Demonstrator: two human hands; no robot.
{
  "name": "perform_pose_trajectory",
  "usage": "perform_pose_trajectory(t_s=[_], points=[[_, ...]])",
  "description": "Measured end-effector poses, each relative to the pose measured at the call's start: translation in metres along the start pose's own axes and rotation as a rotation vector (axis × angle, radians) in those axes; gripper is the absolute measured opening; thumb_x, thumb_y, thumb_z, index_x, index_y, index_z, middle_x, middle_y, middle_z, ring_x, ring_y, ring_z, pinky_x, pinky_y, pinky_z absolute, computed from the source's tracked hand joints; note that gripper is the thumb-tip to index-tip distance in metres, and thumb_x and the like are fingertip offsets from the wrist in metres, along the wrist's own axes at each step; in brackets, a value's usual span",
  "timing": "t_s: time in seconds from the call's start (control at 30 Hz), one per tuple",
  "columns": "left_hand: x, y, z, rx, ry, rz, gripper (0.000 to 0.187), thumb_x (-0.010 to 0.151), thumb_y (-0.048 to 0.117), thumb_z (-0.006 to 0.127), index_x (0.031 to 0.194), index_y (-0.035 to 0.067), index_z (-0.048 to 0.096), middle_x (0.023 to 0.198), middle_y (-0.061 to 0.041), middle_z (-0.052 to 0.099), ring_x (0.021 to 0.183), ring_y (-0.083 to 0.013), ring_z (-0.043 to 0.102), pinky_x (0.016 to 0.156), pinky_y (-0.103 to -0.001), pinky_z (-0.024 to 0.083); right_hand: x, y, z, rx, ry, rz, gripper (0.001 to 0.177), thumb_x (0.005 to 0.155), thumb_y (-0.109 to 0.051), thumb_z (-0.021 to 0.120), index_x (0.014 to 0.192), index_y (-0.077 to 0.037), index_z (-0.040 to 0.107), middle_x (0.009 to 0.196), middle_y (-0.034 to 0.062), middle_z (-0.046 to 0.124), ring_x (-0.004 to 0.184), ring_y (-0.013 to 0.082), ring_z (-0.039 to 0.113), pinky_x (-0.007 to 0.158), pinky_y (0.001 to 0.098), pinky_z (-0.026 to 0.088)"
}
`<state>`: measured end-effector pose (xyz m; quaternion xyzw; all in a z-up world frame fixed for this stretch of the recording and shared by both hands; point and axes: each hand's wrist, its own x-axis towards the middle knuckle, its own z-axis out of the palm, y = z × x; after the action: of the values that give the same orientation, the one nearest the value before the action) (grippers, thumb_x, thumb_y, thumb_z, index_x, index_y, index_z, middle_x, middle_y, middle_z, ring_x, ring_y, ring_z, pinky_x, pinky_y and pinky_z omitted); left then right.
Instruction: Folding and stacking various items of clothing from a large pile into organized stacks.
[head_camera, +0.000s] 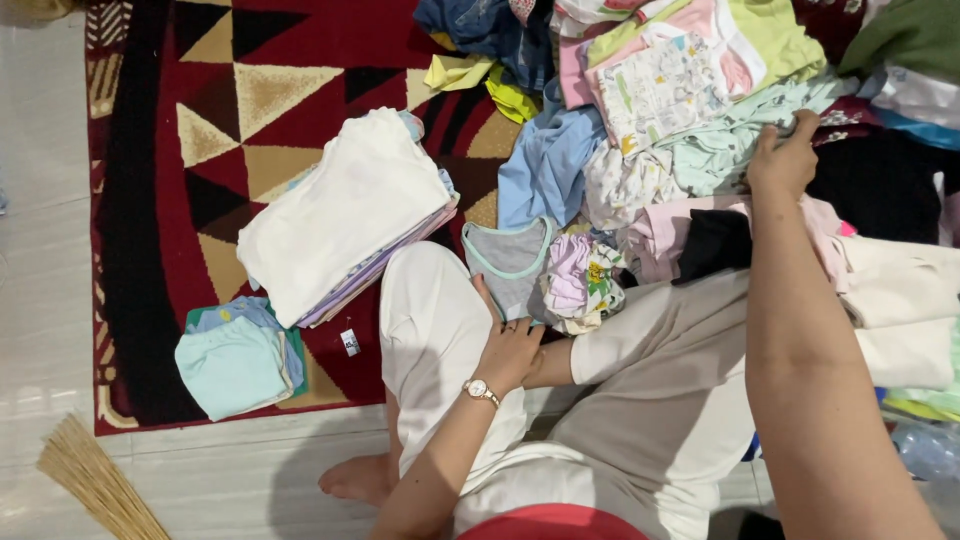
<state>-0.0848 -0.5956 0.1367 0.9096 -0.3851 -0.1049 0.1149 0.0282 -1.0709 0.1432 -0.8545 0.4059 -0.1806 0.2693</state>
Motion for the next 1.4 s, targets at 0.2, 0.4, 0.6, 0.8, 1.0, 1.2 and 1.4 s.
perform_pose_trajectory(t_s=[0.2, 0.4, 0.6, 0.8, 1.0, 1.2, 1.4], points=[[0.002, -0.001, 0.005, 0.021, -0.036, -0.014, 0.036, 0.085, 0.029, 0.064, 0.114, 0.008, 0.063, 0.107, -0.013, 0.063, 0.091, -0.0313, 0.063, 0.087, -0.043, 0.041, -0.011, -0.006, -0.001, 0.034, 0.115, -0.138, 0.028, 0.107, -0.019, 0.044, 0.132, -0.007, 0.046, 0.098, 0.0249, 0.071, 0.08, 0.0453, 0.067, 0.071, 0.0537, 0.049], [0.004, -0.002, 0.008, 0.026, -0.057, -0.023, 0.032, 0.086, 0.03, 0.063, 0.11, 0.009, 0.064, 0.105, -0.013, 0.065, 0.091, -0.0309, 0.063, 0.087, -0.043, 0.041, -0.004, 0.015, 0.01, 0.248, 0.136, -0.222, 0.028, 0.104, -0.024, 0.045, 0.121, -0.004, 0.054, 0.107, 0.0233, 0.055, 0.09, 0.0402, 0.056, 0.081, 0.0487, 0.044], [0.004, -0.005, 0.017, 0.015, -0.077, -0.026, 0.028, 0.088, 0.03, 0.061, 0.107, 0.009, 0.064, 0.103, -0.014, 0.066, 0.088, -0.0326, 0.064, 0.088, -0.045, 0.042, -0.025, 0.022, 0.005, 0.42, 0.056, -0.274, 0.032, 0.105, -0.024, 0.052, 0.096, 0.003, 0.065, 0.094, 0.0152, 0.062, 0.082, 0.0245, 0.056, 0.078, 0.0339, 0.049], [0.008, -0.007, 0.01, -0.03, -0.36, -0.056, 0.041, 0.099, 0.035, 0.049, 0.13, 0.009, 0.056, 0.122, -0.018, 0.064, 0.112, -0.036, 0.063, 0.101, -0.053, 0.034, -0.136, -0.041, -0.065, -0.239, -0.123, -0.44, 0.039, 0.101, -0.033, 0.055, 0.092, 0.003, 0.069, 0.087, 0.0272, 0.057, 0.087, 0.051, 0.063, 0.077, 0.0559, 0.052], [0.003, 0.004, -0.021, -0.08, -0.291, -0.034, 0.04, 0.102, 0.031, 0.046, 0.133, 0.007, 0.055, 0.125, -0.019, 0.061, 0.113, -0.0368, 0.061, 0.097, -0.051, 0.038, -0.208, -0.035, -0.085, -0.259, -0.048, -0.562, 0.029, 0.09, -0.035, 0.072, 0.086, -0.006, 0.073, 0.083, 0.0174, 0.062, 0.08, 0.0396, 0.065, 0.079, 0.0443, 0.051], [0.006, 0.015, -0.043, -0.389, -0.128, -0.099, 0.049, 0.103, 0.029, 0.048, 0.148, 0.009, 0.042, 0.144, -0.022, 0.047, 0.124, -0.0447, 0.053, 0.099, -0.057, 0.042, -0.265, -0.042, -0.127, -0.023, -0.077, -0.534, 0.036, 0.093, -0.032, 0.073, 0.072, -0.006, 0.06, 0.073, 0.0164, 0.053, 0.074, 0.0403, 0.059, 0.077, 0.0439, 0.047], [0.014, 0.052, -0.083, -0.597, 0.317, 0.059, 0.072, 0.094, 0.017, 0.06, 0.155, 0.001, 0.026, 0.152, -0.035, 0.026, 0.128, -0.0598, 0.041, 0.095, -0.064, 0.046, -0.328, -0.067, -0.16, 0.393, -0.397, -0.369, 0.031, 0.083, -0.026, 0.076, 0.062, -0.009, 0.061, 0.062, 0.0127, 0.052, 0.06, 0.0338, 0.057, 0.064, 0.0365, 0.047]])
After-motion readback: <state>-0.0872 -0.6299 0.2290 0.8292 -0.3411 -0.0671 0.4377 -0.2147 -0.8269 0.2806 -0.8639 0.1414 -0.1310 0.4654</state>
